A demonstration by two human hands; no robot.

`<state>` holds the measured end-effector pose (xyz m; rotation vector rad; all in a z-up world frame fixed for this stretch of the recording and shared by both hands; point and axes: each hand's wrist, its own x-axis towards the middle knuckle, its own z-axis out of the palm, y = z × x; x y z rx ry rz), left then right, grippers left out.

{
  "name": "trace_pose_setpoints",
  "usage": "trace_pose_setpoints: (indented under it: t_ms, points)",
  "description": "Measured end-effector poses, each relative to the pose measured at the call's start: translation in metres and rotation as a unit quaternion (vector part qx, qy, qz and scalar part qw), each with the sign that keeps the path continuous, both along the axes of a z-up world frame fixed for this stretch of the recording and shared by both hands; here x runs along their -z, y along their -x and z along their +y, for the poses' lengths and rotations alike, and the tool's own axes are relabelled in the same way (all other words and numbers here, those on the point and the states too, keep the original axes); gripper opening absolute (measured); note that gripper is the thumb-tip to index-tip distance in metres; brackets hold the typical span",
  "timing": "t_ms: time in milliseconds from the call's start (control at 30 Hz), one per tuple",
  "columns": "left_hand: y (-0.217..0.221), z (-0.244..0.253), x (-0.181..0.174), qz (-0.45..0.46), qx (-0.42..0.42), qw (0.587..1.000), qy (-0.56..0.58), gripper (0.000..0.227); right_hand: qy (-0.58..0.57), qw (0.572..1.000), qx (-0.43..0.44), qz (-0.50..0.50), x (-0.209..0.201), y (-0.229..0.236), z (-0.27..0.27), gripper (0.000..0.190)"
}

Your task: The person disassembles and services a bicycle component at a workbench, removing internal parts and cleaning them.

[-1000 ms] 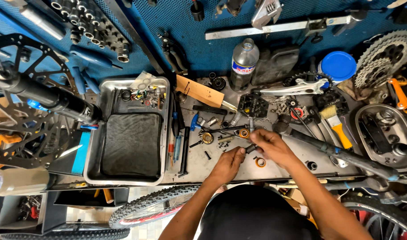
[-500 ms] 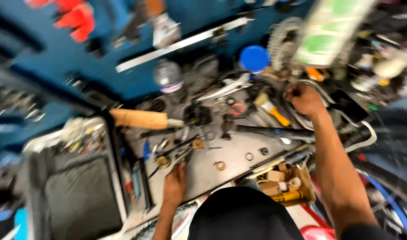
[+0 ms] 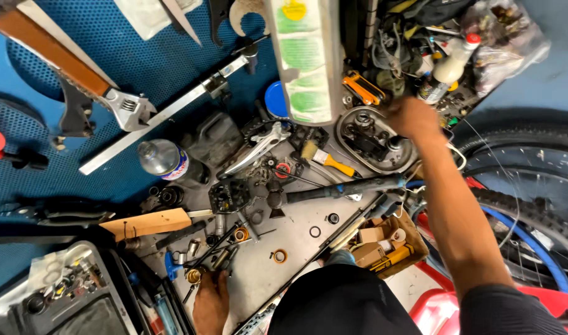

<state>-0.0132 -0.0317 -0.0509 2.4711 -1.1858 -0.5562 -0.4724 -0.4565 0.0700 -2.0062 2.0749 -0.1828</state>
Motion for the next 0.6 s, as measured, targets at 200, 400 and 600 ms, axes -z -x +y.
trace_pose_setpoints:
  t_ms: [200, 400, 600]
  points:
    - [0.008, -0.002, -0.017, -0.061, -0.037, 0.997, -0.024, 0.041, -0.137, 0.971, 0.194, 0.011, 0.04, 0.076, 0.04, 0.059]
    - [0.012, -0.014, -0.035, -0.089, -0.05, 0.991, -0.085, 0.045, -0.039, 0.987, 0.154, 0.002, 0.132, 0.091, 0.058, 0.035]
    - [0.013, -0.023, -0.038, -0.076, -0.051, 0.985, -0.145, 0.045, -0.025, 0.973, 0.176, -0.144, 0.115, 0.084, 0.069, 0.041]
